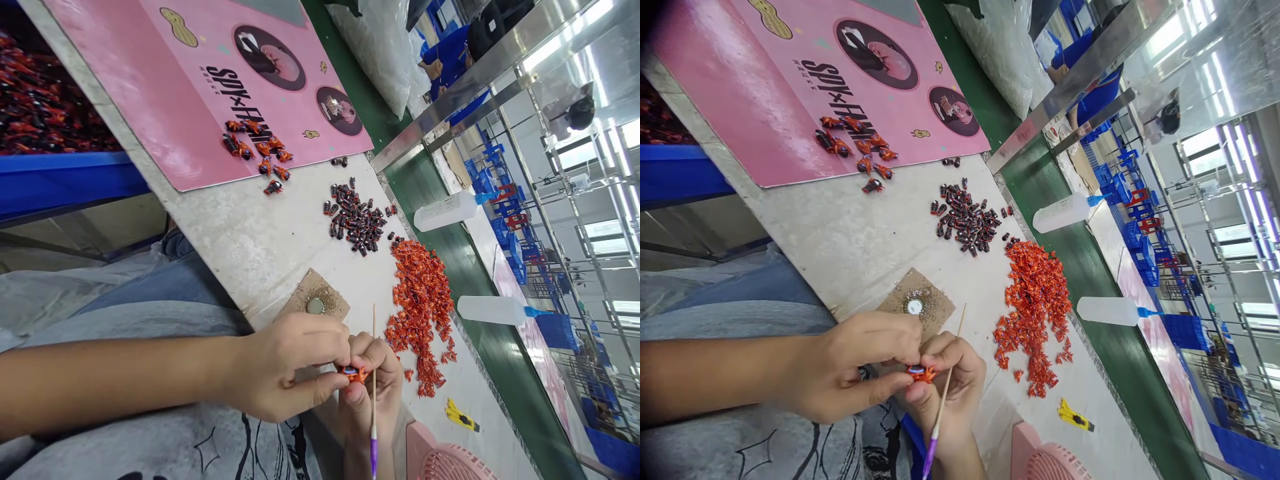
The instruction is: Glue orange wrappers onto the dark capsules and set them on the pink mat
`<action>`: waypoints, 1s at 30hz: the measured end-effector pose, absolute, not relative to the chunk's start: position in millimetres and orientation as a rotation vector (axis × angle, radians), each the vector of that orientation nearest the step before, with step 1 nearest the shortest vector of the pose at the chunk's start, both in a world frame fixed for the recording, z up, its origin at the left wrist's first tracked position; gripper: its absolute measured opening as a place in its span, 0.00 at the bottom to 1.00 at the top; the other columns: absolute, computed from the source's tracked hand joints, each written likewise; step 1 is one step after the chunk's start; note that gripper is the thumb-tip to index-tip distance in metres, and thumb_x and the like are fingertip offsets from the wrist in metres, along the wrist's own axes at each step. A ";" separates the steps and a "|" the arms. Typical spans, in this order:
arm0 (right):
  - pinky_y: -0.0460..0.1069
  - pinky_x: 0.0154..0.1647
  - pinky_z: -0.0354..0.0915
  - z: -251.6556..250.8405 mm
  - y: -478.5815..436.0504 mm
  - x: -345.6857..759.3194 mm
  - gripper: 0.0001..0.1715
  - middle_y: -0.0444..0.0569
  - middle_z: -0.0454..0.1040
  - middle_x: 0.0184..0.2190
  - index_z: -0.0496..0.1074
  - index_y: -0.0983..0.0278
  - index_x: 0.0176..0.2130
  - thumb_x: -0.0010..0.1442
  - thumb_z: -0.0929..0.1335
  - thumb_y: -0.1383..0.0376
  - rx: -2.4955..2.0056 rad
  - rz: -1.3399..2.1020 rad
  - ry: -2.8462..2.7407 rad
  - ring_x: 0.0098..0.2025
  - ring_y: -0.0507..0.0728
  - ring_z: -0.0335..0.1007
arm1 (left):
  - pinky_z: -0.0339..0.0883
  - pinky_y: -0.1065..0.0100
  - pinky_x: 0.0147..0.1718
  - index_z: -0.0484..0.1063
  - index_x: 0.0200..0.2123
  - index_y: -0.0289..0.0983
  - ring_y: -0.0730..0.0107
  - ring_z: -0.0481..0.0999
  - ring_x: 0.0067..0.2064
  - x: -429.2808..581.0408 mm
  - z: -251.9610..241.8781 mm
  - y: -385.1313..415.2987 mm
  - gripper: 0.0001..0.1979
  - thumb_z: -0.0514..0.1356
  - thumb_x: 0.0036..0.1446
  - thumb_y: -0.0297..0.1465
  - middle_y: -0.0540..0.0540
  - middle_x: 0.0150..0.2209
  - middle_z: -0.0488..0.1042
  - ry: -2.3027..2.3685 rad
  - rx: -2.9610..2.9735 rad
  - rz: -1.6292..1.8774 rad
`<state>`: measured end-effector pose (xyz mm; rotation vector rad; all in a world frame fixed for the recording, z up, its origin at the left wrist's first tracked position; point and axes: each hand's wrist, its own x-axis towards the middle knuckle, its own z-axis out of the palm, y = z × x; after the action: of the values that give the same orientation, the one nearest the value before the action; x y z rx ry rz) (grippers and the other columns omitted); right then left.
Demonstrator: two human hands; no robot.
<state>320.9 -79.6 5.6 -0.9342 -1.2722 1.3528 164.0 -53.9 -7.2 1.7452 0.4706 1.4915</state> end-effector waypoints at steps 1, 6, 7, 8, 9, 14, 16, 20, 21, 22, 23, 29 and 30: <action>0.46 0.24 0.61 6.7 -78.6 321.3 0.13 0.41 0.68 0.24 0.72 0.57 0.34 0.56 0.76 0.54 -0.933 1.336 -1.306 0.24 0.51 0.63 | 0.62 0.72 0.28 0.63 0.36 0.39 0.71 0.64 0.27 163.1 -7.1 -53.7 0.06 0.53 0.63 0.21 0.52 0.25 0.66 0.462 1.761 1.488; 0.46 0.27 0.65 17.9 -71.0 325.1 0.15 0.44 0.73 0.30 0.74 0.57 0.41 0.59 0.74 0.52 -1.088 0.974 -1.650 0.29 0.52 0.67 | 0.59 0.72 0.25 0.64 0.32 0.38 0.73 0.63 0.26 159.1 -6.8 -54.0 0.05 0.55 0.60 0.24 0.53 0.24 0.63 0.590 1.646 1.365; 0.48 0.30 0.67 19.6 -69.8 326.4 0.18 0.47 0.74 0.34 0.74 0.57 0.47 0.59 0.74 0.53 -1.102 0.825 -1.727 0.33 0.54 0.70 | 0.57 0.73 0.24 0.63 0.30 0.38 0.75 0.61 0.24 159.3 -6.0 -54.0 0.06 0.55 0.60 0.25 0.54 0.24 0.61 0.634 1.547 1.310; 0.49 0.34 0.69 20.8 -68.8 327.9 0.22 0.49 0.75 0.37 0.73 0.57 0.52 0.59 0.74 0.55 -1.088 0.691 -1.801 0.37 0.55 0.71 | 0.55 0.73 0.22 0.62 0.29 0.38 0.76 0.59 0.23 159.9 -4.9 -53.8 0.07 0.55 0.60 0.27 0.55 0.23 0.59 0.657 1.432 1.247; 0.50 0.37 0.70 21.5 -68.0 329.3 0.24 0.51 0.76 0.40 0.72 0.57 0.55 0.60 0.73 0.57 -1.055 0.590 -1.865 0.40 0.56 0.72 | 0.54 0.74 0.21 0.61 0.28 0.38 0.77 0.58 0.23 160.8 -3.8 -53.5 0.08 0.55 0.60 0.30 0.56 0.23 0.58 0.655 1.317 1.179; 0.50 0.35 0.69 21.4 -66.2 332.8 0.11 0.48 0.76 0.34 0.76 0.57 0.48 0.64 0.71 0.62 -1.011 0.632 -1.873 0.37 0.55 0.73 | 0.55 0.73 0.23 0.64 0.29 0.37 0.75 0.59 0.25 162.1 -2.9 -50.0 0.14 0.55 0.61 0.41 0.55 0.24 0.59 0.548 1.094 0.948; 0.50 0.34 0.68 20.6 -66.6 332.8 0.10 0.47 0.76 0.33 0.77 0.57 0.46 0.63 0.71 0.59 -1.054 0.733 -1.778 0.36 0.55 0.73 | 0.56 0.73 0.23 0.67 0.32 0.36 0.74 0.60 0.26 159.5 -5.0 -48.3 0.13 0.57 0.61 0.41 0.54 0.25 0.61 0.575 1.215 1.011; 0.51 0.35 0.68 18.2 -68.7 332.9 0.11 0.47 0.76 0.32 0.77 0.57 0.45 0.62 0.72 0.58 -1.092 0.801 -1.698 0.37 0.56 0.73 | 0.64 0.73 0.28 0.70 0.41 0.36 0.72 0.68 0.31 154.0 -7.9 -46.7 0.07 0.61 0.60 0.31 0.48 0.32 0.71 0.660 1.551 1.318; 0.51 0.35 0.68 17.9 -69.1 333.0 0.11 0.47 0.76 0.32 0.78 0.57 0.45 0.62 0.72 0.57 -1.094 0.803 -1.702 0.36 0.56 0.73 | 0.67 0.72 0.31 0.70 0.42 0.36 0.71 0.71 0.33 153.5 -8.0 -46.8 0.06 0.61 0.61 0.28 0.47 0.34 0.73 0.653 1.612 1.374; 0.51 0.35 0.68 17.9 -69.3 333.0 0.11 0.48 0.76 0.32 0.78 0.57 0.44 0.62 0.72 0.57 -1.098 0.804 -1.706 0.36 0.56 0.73 | 0.70 0.72 0.34 0.70 0.42 0.36 0.69 0.73 0.36 153.5 -8.0 -47.0 0.05 0.60 0.61 0.25 0.46 0.35 0.75 0.640 1.658 1.418; 0.51 0.35 0.68 18.3 -69.4 332.8 0.11 0.48 0.76 0.32 0.78 0.57 0.44 0.62 0.72 0.57 -1.101 0.806 -1.711 0.36 0.56 0.73 | 0.71 0.72 0.37 0.70 0.41 0.36 0.68 0.75 0.38 153.8 -7.9 -47.2 0.05 0.59 0.61 0.23 0.45 0.36 0.76 0.625 1.690 1.458; 0.51 0.33 0.69 23.5 -66.9 328.9 0.15 0.48 0.76 0.33 0.77 0.56 0.44 0.58 0.74 0.54 -1.085 0.707 -1.795 0.35 0.56 0.73 | 0.74 0.71 0.39 0.70 0.40 0.36 0.68 0.79 0.38 157.3 -8.7 -50.1 0.05 0.58 0.62 0.22 0.44 0.35 0.78 0.666 1.735 1.551; 0.51 0.33 0.69 23.7 -66.8 328.2 0.13 0.48 0.76 0.32 0.77 0.56 0.44 0.59 0.74 0.56 -1.080 0.689 -1.819 0.35 0.56 0.73 | 0.74 0.72 0.39 0.71 0.40 0.36 0.68 0.79 0.38 157.6 -8.7 -50.6 0.05 0.58 0.62 0.22 0.44 0.34 0.79 0.668 1.733 1.552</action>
<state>328.2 -66.8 23.7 -1.0796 -1.8192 0.6886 157.6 -50.6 -8.7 1.7333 0.6683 1.5524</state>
